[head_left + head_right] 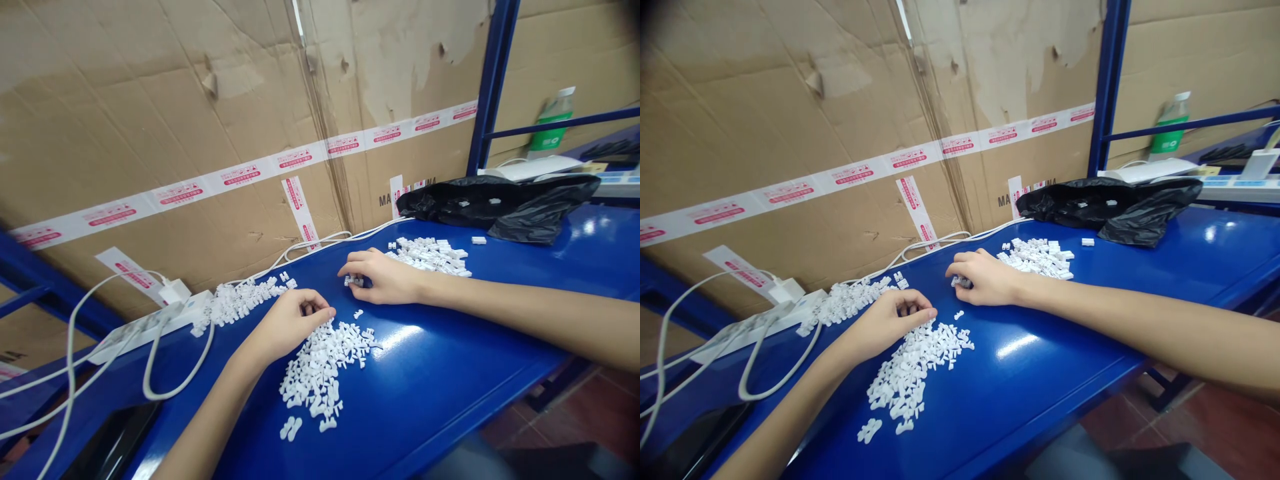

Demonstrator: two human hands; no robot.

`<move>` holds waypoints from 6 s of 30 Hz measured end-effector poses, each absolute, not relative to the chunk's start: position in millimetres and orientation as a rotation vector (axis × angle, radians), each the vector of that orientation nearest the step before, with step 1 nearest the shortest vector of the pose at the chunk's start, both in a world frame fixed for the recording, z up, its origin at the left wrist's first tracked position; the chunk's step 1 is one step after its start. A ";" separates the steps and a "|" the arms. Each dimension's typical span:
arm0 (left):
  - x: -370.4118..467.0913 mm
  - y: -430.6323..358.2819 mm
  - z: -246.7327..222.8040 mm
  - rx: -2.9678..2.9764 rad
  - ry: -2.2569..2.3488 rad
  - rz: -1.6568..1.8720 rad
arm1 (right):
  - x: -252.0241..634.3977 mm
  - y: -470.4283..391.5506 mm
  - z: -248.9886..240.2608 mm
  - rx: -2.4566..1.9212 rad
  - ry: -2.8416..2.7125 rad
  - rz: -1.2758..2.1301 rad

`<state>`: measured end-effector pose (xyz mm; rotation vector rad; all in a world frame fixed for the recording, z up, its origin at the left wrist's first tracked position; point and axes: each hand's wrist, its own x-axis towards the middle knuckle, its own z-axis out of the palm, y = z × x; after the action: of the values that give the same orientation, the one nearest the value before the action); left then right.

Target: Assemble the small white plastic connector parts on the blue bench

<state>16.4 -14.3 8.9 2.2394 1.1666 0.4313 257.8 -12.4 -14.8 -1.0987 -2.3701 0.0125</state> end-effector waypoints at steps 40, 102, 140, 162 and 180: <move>14.9 -16.5 7.5 2.337 1.144 0.393 | 252.5 -20.8 -12.6 -0.698 -2.463 0.127; 21.6 -10.1 2.5 1.877 1.008 0.885 | 251.3 -19.9 -14.5 -0.769 -2.412 0.237; 23.6 -13.2 2.7 1.717 0.872 0.842 | 241.3 -23.5 -18.5 -0.778 -1.957 0.623; 21.5 -12.1 -1.8 1.726 0.873 0.773 | 243.6 -25.0 -16.9 -0.684 -2.102 0.436; 23.4 -13.1 -0.9 1.765 0.886 0.804 | 243.0 -29.7 -12.6 -0.702 -2.130 0.404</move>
<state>23.4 -13.1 -0.9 1.7645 0.8858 0.8045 243.0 -29.7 -12.6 -0.7021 -2.1302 0.4039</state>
